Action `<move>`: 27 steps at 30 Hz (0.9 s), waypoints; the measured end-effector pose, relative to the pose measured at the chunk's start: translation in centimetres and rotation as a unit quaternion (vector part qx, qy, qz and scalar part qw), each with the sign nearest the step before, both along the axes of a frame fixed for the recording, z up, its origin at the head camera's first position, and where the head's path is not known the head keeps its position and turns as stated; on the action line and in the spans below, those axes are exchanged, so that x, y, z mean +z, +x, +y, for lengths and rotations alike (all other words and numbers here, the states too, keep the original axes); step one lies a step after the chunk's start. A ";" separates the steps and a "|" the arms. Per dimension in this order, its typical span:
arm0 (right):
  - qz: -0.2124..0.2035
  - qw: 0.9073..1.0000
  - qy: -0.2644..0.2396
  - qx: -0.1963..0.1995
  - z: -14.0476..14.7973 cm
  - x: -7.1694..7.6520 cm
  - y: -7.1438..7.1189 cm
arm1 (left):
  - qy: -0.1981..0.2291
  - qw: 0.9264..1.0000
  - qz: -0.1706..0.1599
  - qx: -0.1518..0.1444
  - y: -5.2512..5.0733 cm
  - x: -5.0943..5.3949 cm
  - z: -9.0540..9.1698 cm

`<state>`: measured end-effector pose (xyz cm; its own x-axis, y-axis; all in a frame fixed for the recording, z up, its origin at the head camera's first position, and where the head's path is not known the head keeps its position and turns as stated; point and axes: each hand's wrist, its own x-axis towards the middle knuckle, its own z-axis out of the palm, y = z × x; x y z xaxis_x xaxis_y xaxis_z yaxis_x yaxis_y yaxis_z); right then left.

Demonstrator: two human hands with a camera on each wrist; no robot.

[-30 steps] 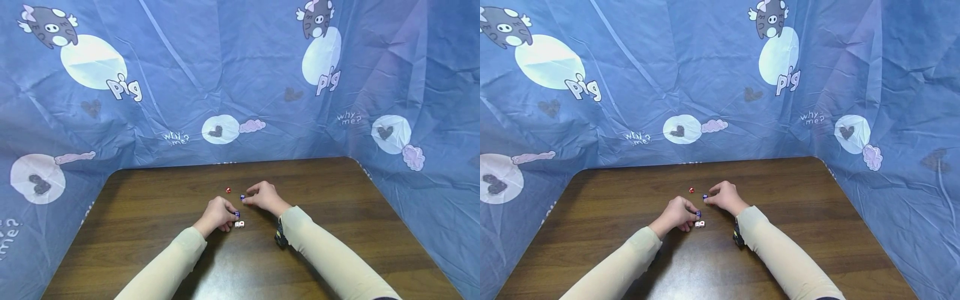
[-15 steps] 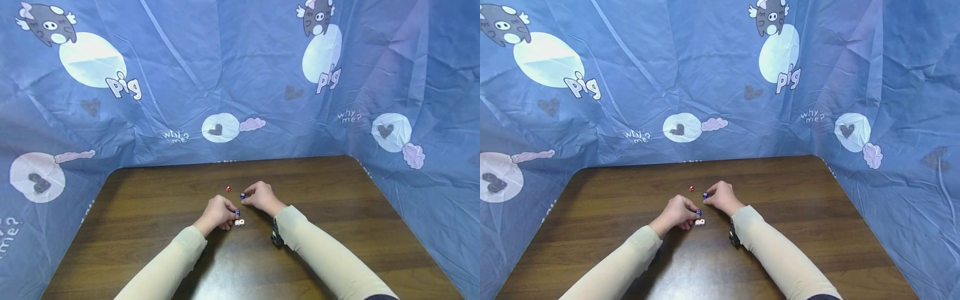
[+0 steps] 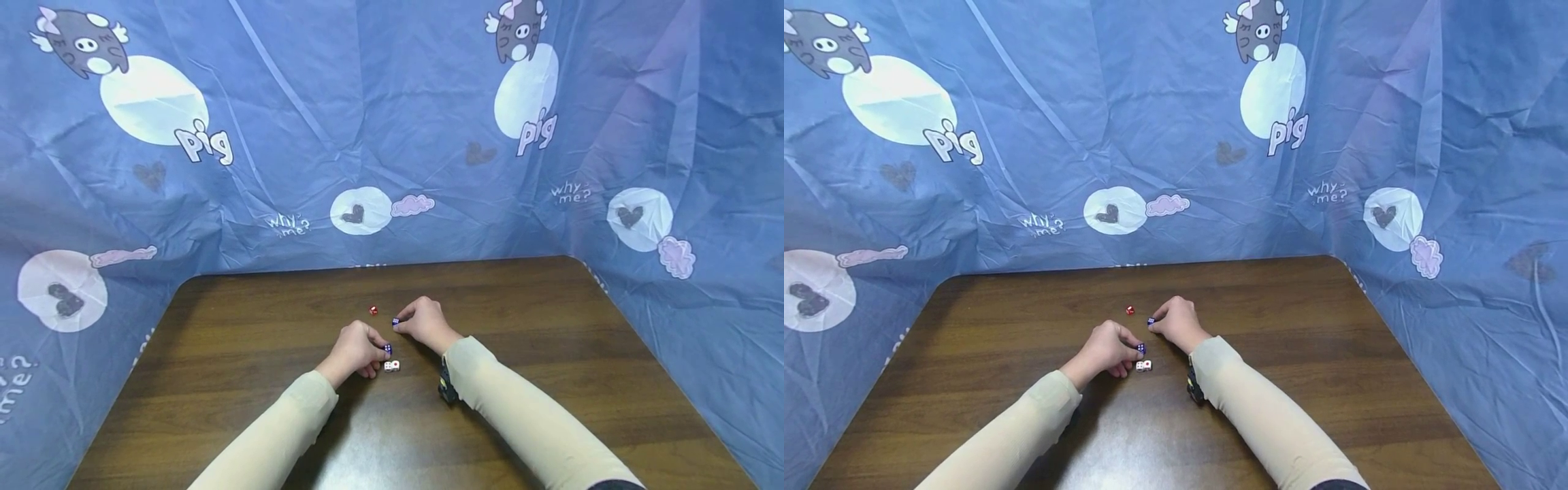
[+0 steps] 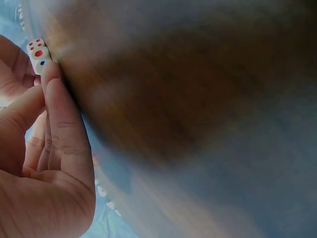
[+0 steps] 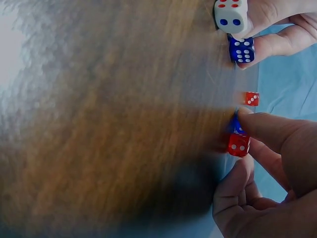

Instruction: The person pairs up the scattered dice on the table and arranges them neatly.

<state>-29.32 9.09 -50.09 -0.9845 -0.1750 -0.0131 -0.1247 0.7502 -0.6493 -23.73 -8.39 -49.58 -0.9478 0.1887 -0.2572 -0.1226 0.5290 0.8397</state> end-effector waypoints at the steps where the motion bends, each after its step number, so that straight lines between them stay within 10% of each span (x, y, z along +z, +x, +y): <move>1: -0.001 1.000 0.000 0.000 0.0 -0.1 0.0 | 0.000 1.000 -0.001 0.000 0.0 0.0 0.0; 27: -0.005 0.998 -0.045 0.053 1.9 0.6 2.5 | -0.004 1.000 0.001 0.000 0.1 -0.1 0.1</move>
